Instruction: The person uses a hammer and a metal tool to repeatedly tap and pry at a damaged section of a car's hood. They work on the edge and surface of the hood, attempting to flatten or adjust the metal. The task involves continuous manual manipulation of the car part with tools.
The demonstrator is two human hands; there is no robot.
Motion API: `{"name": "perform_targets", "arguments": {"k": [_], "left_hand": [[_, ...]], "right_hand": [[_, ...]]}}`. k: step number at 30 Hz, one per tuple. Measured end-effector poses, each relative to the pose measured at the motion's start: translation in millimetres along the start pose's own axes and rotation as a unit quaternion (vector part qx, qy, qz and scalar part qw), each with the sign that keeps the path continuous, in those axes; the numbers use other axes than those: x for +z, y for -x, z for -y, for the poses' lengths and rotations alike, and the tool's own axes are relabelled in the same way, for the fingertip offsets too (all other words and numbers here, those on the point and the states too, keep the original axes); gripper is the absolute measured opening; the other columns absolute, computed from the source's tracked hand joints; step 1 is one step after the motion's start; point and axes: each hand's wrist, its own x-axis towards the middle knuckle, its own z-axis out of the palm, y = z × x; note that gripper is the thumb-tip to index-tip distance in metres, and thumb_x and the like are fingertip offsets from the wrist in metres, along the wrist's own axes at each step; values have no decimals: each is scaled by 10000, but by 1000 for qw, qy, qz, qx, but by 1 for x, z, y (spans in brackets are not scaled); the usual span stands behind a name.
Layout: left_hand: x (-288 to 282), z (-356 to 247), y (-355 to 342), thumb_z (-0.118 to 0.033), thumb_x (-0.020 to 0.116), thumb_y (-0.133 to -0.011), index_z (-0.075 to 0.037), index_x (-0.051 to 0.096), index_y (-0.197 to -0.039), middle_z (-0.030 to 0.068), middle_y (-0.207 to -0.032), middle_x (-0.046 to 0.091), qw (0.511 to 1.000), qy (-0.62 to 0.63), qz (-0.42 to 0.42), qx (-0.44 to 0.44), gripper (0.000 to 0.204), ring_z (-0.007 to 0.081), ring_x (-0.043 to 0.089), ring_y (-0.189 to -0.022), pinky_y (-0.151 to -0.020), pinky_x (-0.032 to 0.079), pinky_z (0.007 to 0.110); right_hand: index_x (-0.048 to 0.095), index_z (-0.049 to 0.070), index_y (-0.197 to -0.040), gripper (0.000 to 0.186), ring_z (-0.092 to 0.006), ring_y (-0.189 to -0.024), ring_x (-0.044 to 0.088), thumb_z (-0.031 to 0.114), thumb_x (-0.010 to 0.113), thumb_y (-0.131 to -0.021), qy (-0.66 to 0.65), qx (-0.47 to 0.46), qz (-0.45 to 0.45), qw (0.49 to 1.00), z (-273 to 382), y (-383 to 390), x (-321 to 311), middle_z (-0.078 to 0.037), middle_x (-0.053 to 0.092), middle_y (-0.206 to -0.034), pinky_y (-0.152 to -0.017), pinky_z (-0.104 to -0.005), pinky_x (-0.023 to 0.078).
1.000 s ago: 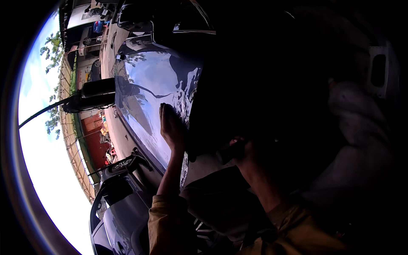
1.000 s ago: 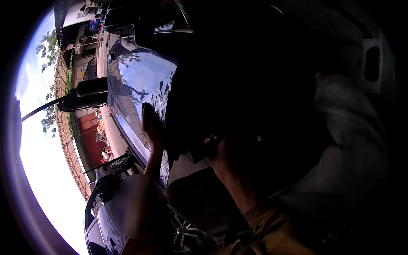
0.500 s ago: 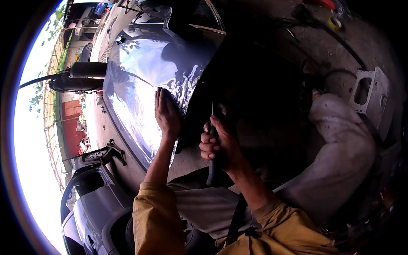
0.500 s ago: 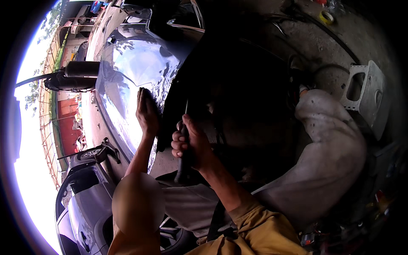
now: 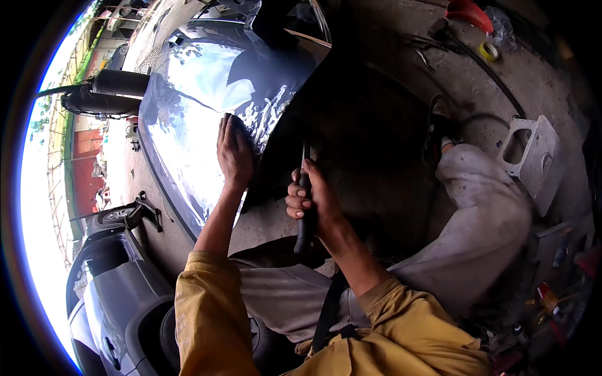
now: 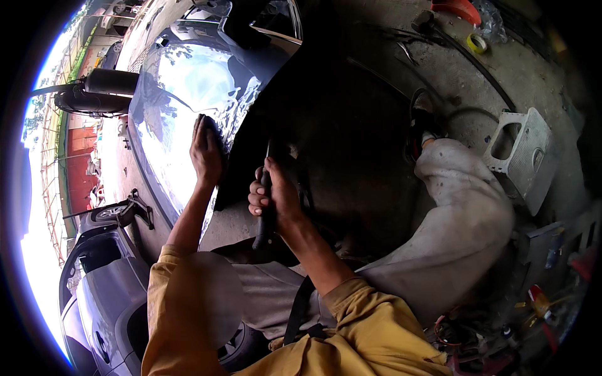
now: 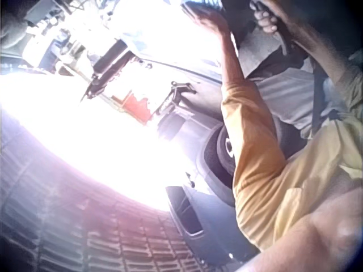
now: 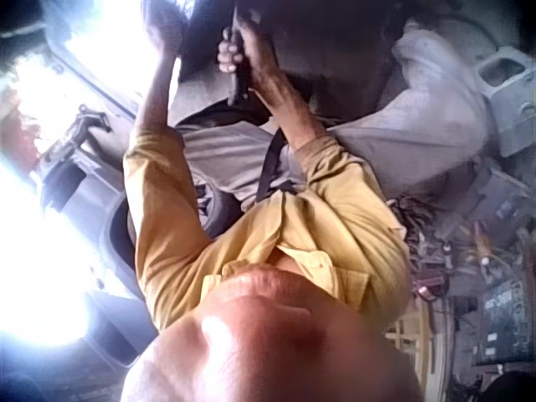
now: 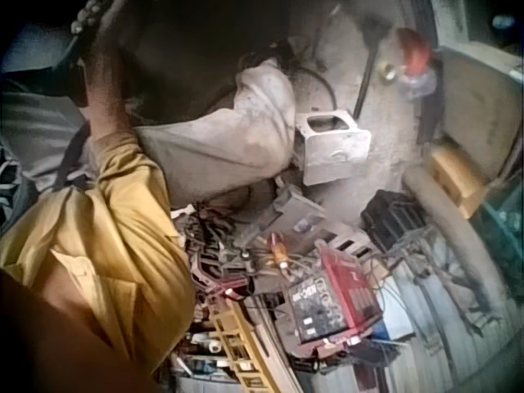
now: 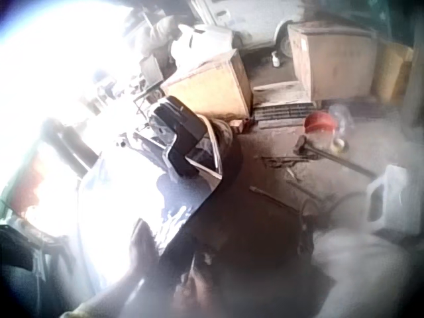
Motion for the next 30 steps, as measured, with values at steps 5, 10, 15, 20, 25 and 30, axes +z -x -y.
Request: {"name": "perform_targets", "arguments": {"k": [5, 10, 15, 20, 25, 30], "left_hand": [[3, 4, -3, -113, 435, -910, 33, 507, -1249, 201, -1348, 456, 1000, -3, -17, 10, 376, 339, 395, -1282, -1078, 284, 377], [1, 7, -3, -112, 433, -909, 42, 519, -1230, 202, -1344, 459, 1000, -7, -21, 12, 366, 340, 396, -1280, -1078, 286, 377], [5, 4, -6, -122, 437, -907, 34, 520, -1232, 202, -1339, 463, 999, -34, -24, 13, 370, 337, 393, -1282, -1073, 295, 385], [3, 5, -1, -125, 447, -899, 32, 521, -1232, 193, -1335, 471, 999, -36, -34, 7, 376, 332, 398, -1280, -1071, 298, 388], [-1, 5, -3, -116, 445, -897, 35, 528, -1223, 192, -1321, 485, 999, -31, -40, 8, 368, 327, 409, -1272, -1062, 313, 386], [11, -4, -8, -118, 443, -897, 34, 517, -1234, 182, -1342, 467, 999, -27, -44, 2, 378, 314, 392, -1287, -1071, 299, 378]], "right_hand": [[461, 104, -681, 256, -102, -473, 446, 251, 458, -891, -207, -102, -125, 965, 17, -12, -27, 18, 417, -552, -475, -228, 440], [436, 144, -815, 286, -60, -430, 350, 400, 499, -927, -96, 11, 10, 995, -6, 9, 36, 40, 344, -561, -410, -230, 355], [437, 127, -706, 330, -79, -466, 418, 374, 471, -923, -173, -17, -2, 985, 22, -3, -21, 47, 390, -555, -467, -230, 410], [423, 114, -654, 357, -101, -481, 453, 341, 432, -930, -137, -49, 3, 989, 9, -1, 20, 22, 438, -564, -502, -237, 451], [430, 109, -693, 324, -82, -497, 463, 326, 457, -932, -99, 46, 82, 991, 15, 5, 18, 27, 452, -583, -492, -240, 447], [402, 115, -633, 407, -114, -498, 465, 380, 352, -938, -219, -168, -132, 952, 42, -25, 0, 23, 436, -570, -510, -240, 458]]}}
